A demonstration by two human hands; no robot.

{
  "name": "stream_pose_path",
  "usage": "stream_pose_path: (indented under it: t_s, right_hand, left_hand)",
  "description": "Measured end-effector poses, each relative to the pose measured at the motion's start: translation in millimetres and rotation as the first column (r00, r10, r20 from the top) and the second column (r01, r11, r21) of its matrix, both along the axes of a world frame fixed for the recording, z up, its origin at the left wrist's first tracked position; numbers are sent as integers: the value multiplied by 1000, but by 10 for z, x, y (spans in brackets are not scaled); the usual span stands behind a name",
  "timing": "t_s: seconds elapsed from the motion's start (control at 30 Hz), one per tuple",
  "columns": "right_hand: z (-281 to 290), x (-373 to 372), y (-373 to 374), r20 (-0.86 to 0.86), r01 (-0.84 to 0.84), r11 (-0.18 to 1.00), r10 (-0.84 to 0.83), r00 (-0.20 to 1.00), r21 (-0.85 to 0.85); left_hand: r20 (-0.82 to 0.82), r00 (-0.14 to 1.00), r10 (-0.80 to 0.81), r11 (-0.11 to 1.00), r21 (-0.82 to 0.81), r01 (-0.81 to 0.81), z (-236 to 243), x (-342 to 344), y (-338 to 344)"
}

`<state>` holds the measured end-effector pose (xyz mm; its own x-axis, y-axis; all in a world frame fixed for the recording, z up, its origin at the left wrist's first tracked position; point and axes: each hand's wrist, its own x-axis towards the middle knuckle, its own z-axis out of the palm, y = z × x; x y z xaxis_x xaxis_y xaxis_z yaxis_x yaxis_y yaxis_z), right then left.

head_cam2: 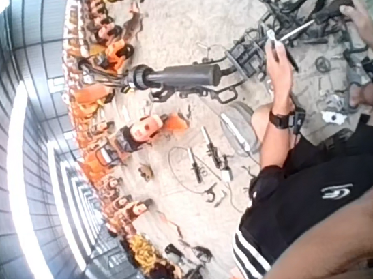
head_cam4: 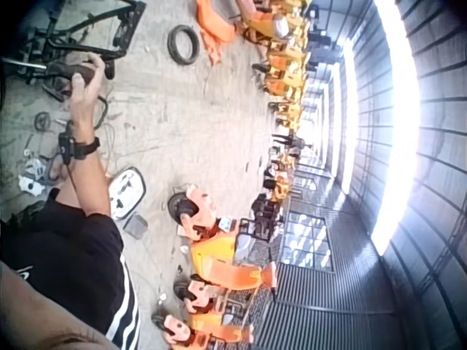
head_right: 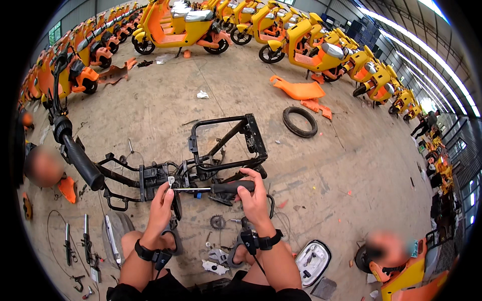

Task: The person uses a screwdriver to tighten components on the frame of a motorcycle while holding small metal parts in place by hand.

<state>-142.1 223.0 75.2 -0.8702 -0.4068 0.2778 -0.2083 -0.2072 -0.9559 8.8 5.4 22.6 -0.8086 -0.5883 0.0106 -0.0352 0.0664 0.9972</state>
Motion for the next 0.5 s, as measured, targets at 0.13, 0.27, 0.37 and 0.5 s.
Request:
stream_pose_path:
  t_s: [0.13,0.27,0.37,0.5]
  right_hand:
    - [32,-10,25,207,6,972,-56,977,233]
    - [-65,-22,26,50,30,996,-34,998,79]
    - [-66,-34,24,101,8,996,-17,995,92]
    - [42,-66,96,285,-78,961,-1,959,264]
  left_hand:
    - [32,999,5,1000,-22,-5,19,20,8]
    - [65,998,-5,1000,-5,5,43,8,13]
    - [117,993,-19,1000,20,17,78,28,13]
    - [43,999,0,1000,-6,0,53,21,18]
